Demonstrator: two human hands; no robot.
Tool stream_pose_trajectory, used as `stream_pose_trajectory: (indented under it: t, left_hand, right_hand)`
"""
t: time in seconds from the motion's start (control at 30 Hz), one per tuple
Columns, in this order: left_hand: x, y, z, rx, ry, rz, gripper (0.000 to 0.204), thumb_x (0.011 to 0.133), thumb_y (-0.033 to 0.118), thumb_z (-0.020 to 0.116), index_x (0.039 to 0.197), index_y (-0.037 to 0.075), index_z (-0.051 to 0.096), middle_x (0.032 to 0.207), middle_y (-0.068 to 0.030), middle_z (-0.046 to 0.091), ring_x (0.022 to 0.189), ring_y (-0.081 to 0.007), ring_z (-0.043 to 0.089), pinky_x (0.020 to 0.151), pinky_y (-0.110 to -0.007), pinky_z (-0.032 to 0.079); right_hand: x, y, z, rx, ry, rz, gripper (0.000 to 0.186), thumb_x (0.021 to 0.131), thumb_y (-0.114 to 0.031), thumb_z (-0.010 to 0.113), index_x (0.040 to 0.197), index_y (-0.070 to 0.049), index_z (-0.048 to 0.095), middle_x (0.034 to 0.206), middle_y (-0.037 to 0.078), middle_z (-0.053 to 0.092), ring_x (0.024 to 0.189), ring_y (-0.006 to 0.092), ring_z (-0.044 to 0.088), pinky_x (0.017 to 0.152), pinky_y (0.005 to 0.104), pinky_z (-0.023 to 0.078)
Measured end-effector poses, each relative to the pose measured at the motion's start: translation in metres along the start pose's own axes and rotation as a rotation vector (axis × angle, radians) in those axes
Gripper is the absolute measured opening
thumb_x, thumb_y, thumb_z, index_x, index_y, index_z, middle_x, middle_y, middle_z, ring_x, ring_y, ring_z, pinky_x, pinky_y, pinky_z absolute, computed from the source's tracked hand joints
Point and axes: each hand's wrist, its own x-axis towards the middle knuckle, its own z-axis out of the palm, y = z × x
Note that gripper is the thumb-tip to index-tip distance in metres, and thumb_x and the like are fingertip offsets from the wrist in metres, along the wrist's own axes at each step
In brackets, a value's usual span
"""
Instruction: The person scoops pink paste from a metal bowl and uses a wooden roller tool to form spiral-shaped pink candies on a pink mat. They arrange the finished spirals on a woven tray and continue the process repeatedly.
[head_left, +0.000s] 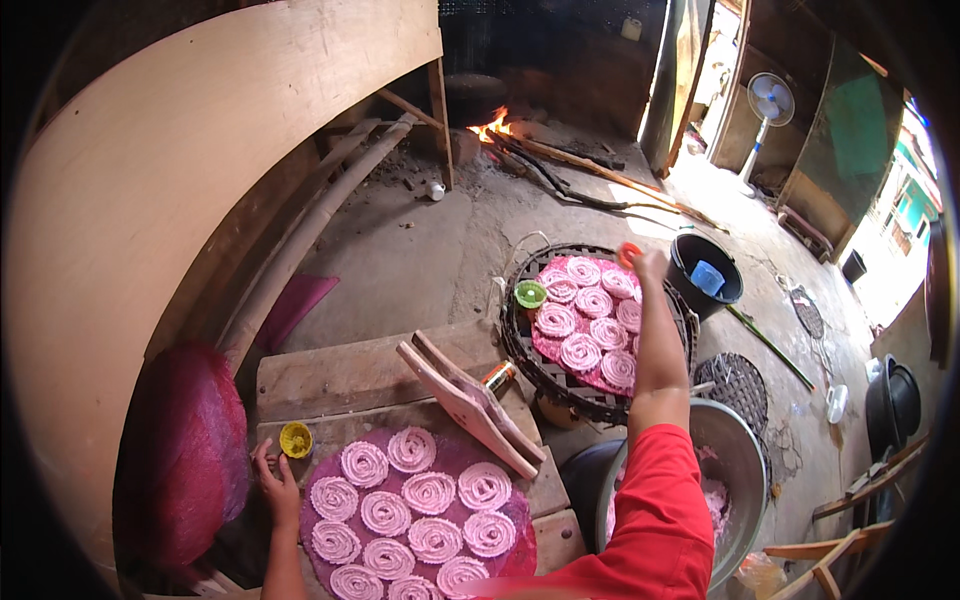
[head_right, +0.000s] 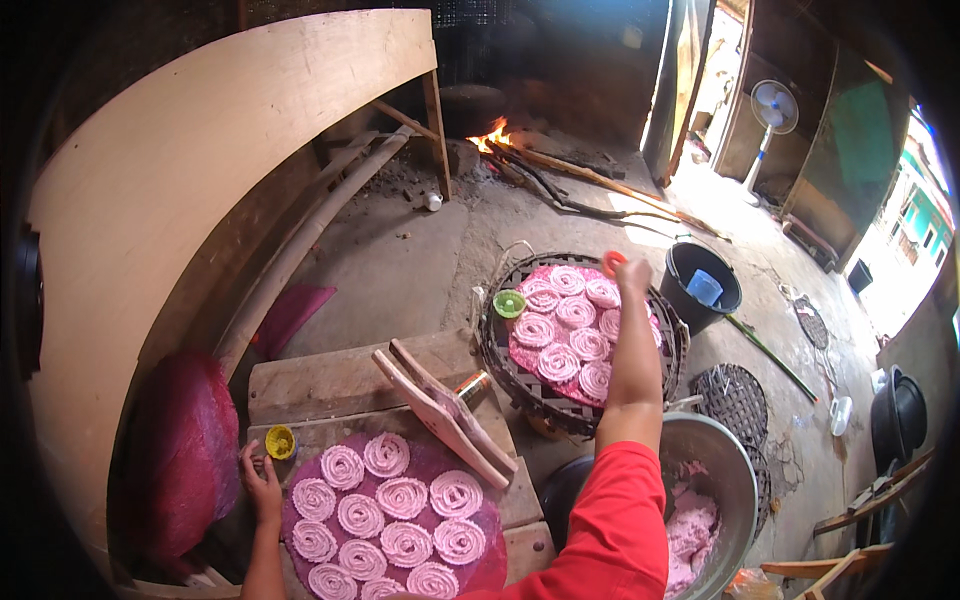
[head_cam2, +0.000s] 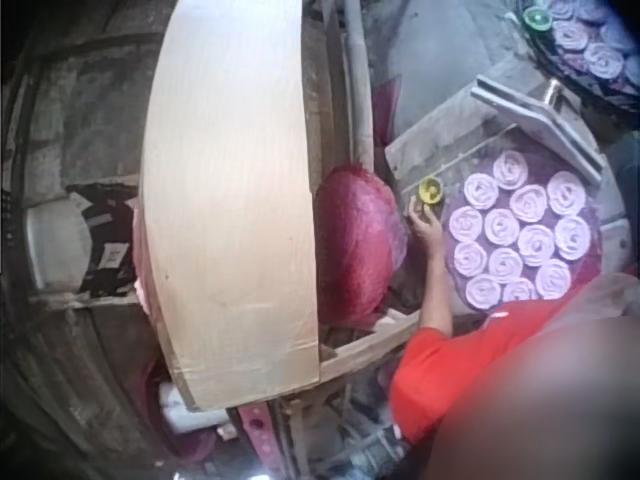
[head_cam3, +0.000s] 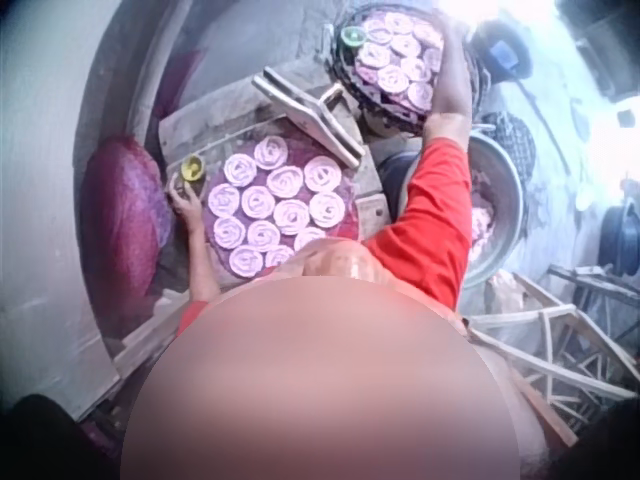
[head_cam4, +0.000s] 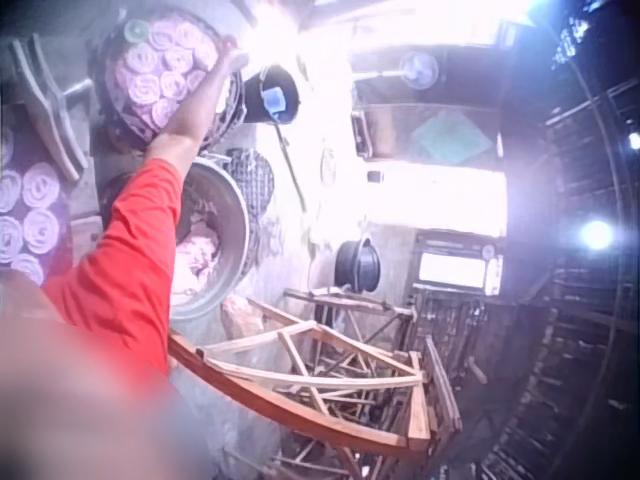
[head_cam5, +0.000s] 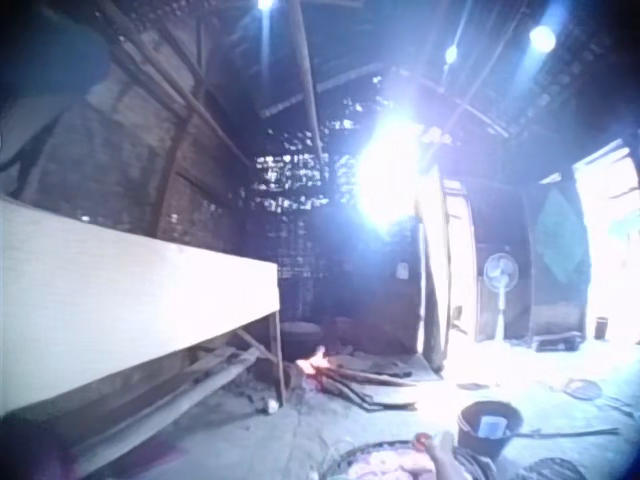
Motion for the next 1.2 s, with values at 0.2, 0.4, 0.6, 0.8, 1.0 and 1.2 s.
stream_pose_trajectory:
  t: [0.2,0.4,0.6,0.8,1.0,1.2]
  left_hand:
    - [0.001,0.005,-0.002,0.071,-0.019,0.005,0.035,0.090,0.003,0.054,0.124,0.002,0.050,0.116,-0.0161,0.054,0.091,-0.0265,0.054,0.081,-0.037,0.044]
    - [0.002,0.009,-0.005,0.069,-0.055,-0.027,0.034,0.091,0.005,0.054,0.125,0.002,0.049,0.117,-0.0158,0.055,0.092,-0.0262,0.055,0.082,-0.036,0.045]
    - [0.003,0.001,-0.002,0.001,-0.015,-0.019,0.033,0.092,0.006,0.055,0.124,0.002,0.051,0.120,-0.0115,0.057,0.087,-0.0211,0.056,0.077,-0.033,0.046]
    - [0.001,-0.009,-0.002,0.003,-0.015,0.048,0.033,0.092,0.008,0.056,0.124,0.003,0.052,0.119,-0.0117,0.058,0.089,-0.0237,0.057,0.076,-0.034,0.046]
    - [0.004,-0.023,0.005,0.002,-0.012,0.125,0.036,0.091,0.007,0.056,0.127,0.004,0.050,0.123,-0.0130,0.057,0.097,-0.0271,0.057,0.076,-0.035,0.047]
    - [0.003,-0.034,0.003,-0.002,-0.033,0.027,0.035,0.094,0.008,0.053,0.129,0.005,0.050,0.126,-0.0129,0.058,0.098,-0.0274,0.060,0.074,-0.034,0.048]
  right_hand:
    - [0.020,0.052,0.018,-0.092,0.086,0.120,0.040,0.070,-0.034,0.079,0.081,0.004,0.072,0.087,0.024,0.069,0.086,0.0357,0.070,0.077,0.0417,0.055]
    - [-0.008,0.060,-0.040,0.207,0.007,-0.158,0.025,0.077,-0.020,0.063,0.091,-0.002,0.075,0.068,0.019,0.068,0.065,0.0283,0.070,0.065,0.0369,0.055]
    - [-0.117,0.069,-0.158,0.286,-0.639,-0.130,0.014,0.084,-0.010,0.068,0.092,0.002,0.068,0.069,0.008,0.066,0.051,0.0124,0.062,0.048,0.0271,0.050]
    - [-0.170,0.094,-0.178,0.006,-0.511,-0.190,0.017,0.073,-0.014,0.073,0.082,0.000,0.070,0.073,0.012,0.069,0.064,0.0193,0.068,0.060,0.0321,0.054]
    - [-0.198,0.100,-0.181,0.088,-0.245,-0.292,0.022,0.080,-0.018,0.070,0.092,0.001,0.071,0.085,0.019,0.070,0.075,0.0311,0.070,0.072,0.0386,0.054]
    - [-0.184,0.195,-0.285,0.272,-0.044,0.007,0.031,0.083,-0.029,0.069,0.096,0.000,0.071,0.081,0.016,0.071,0.073,0.0245,0.070,0.070,0.0351,0.055]
